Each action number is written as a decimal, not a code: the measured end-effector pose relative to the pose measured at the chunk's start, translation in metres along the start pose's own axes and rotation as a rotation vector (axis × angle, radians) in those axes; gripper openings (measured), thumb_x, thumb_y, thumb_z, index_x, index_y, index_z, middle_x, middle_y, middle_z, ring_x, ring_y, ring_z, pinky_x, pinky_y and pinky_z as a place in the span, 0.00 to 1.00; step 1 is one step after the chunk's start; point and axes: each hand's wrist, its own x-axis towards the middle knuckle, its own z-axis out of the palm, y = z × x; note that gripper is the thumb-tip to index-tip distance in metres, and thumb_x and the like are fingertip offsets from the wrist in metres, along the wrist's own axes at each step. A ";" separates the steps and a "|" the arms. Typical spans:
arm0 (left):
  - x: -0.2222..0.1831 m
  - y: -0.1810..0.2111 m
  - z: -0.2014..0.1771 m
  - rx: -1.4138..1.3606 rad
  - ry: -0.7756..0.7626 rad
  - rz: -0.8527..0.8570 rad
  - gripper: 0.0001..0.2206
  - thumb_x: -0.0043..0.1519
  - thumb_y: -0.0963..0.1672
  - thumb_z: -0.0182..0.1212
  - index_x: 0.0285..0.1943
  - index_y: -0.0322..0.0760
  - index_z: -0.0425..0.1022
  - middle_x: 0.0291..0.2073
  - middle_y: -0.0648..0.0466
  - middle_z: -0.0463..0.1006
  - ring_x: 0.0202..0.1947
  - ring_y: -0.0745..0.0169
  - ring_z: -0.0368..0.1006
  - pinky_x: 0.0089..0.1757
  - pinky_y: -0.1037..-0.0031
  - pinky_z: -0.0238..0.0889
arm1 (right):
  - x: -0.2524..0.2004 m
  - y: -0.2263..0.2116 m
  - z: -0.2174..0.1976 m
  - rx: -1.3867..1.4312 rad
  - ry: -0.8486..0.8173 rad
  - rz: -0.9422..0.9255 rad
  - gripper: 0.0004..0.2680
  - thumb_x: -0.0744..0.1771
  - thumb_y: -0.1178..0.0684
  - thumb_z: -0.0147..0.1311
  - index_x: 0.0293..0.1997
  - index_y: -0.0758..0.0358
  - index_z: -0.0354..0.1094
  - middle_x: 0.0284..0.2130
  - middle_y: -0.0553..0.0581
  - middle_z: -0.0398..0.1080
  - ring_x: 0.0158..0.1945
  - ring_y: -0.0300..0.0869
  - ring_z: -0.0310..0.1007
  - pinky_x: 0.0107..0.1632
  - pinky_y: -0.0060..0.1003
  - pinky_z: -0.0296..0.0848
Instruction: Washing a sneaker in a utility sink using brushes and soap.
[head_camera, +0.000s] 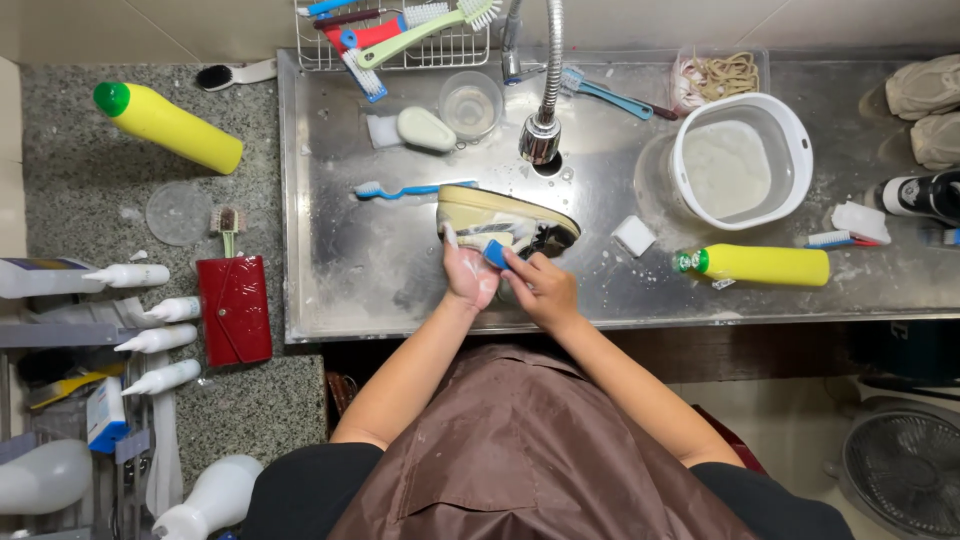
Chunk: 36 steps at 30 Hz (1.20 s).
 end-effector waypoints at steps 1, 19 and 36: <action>-0.003 0.005 0.006 -0.030 -0.015 -0.038 0.37 0.68 0.62 0.42 0.74 0.33 0.59 0.66 0.44 0.68 0.66 0.42 0.64 0.64 0.52 0.55 | -0.003 0.006 -0.002 0.018 -0.003 -0.025 0.13 0.65 0.49 0.64 0.56 0.47 0.77 0.24 0.52 0.65 0.23 0.45 0.68 0.27 0.40 0.66; 0.009 -0.020 -0.022 0.043 -0.164 -0.045 0.40 0.69 0.64 0.43 0.75 0.30 0.57 0.67 0.44 0.67 0.66 0.47 0.64 0.66 0.58 0.54 | 0.038 0.001 -0.029 -0.065 0.049 -0.120 0.12 0.65 0.48 0.64 0.54 0.46 0.78 0.25 0.51 0.67 0.23 0.44 0.69 0.26 0.40 0.66; -0.001 -0.008 -0.022 0.077 -0.138 -0.021 0.34 0.68 0.59 0.46 0.72 0.31 0.62 0.65 0.44 0.71 0.64 0.46 0.67 0.63 0.56 0.57 | 0.028 -0.001 -0.018 -0.135 -0.013 0.092 0.12 0.67 0.45 0.61 0.57 0.44 0.77 0.22 0.53 0.68 0.25 0.47 0.71 0.29 0.43 0.69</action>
